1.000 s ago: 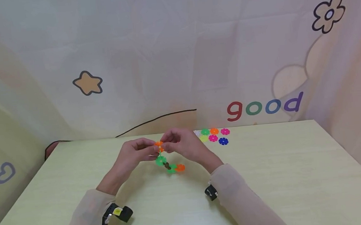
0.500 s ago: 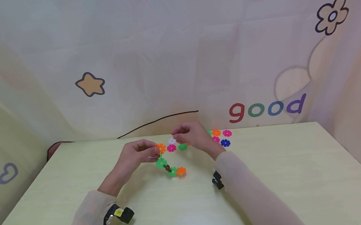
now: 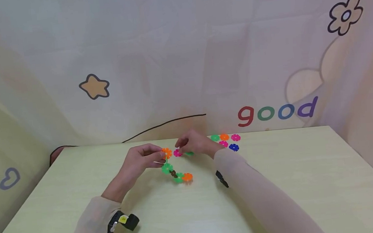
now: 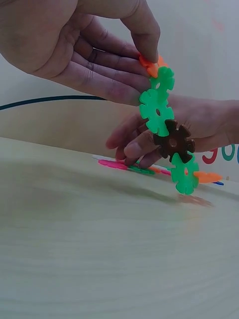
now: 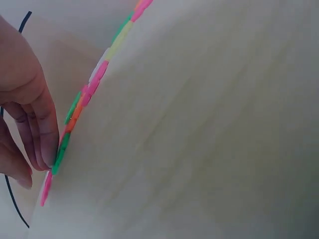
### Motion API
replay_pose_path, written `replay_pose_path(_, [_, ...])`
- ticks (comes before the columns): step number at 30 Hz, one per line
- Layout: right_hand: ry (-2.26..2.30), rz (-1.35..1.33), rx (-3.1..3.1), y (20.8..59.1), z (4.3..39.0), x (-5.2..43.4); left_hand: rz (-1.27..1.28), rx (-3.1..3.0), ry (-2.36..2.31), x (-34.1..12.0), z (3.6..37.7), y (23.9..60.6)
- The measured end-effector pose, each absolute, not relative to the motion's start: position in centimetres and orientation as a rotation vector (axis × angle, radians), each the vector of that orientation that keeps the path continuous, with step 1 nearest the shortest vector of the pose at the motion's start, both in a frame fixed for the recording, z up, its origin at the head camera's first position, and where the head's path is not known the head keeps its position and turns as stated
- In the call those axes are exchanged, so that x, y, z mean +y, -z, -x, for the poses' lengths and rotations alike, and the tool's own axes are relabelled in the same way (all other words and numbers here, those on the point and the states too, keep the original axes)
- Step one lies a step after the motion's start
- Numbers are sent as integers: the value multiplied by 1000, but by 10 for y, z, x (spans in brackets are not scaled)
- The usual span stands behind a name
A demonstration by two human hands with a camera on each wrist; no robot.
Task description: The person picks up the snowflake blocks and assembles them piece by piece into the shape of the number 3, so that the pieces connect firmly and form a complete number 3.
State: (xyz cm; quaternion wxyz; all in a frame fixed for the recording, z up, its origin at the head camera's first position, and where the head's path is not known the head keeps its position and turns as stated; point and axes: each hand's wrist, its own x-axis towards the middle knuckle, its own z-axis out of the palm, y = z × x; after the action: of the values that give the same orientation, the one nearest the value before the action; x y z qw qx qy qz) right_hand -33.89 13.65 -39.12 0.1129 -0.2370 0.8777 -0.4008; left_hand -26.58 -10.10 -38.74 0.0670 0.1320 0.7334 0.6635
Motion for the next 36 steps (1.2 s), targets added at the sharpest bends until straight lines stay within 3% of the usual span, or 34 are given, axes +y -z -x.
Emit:
replay_pose_path(15, [882, 818, 2693, 393, 347, 125, -351, 2224, -1990, -99, 264, 385])
replay_pose_path(36, [802, 873, 2716, 394, 349, 118, -364, 2239, -1965, -99, 265, 385])
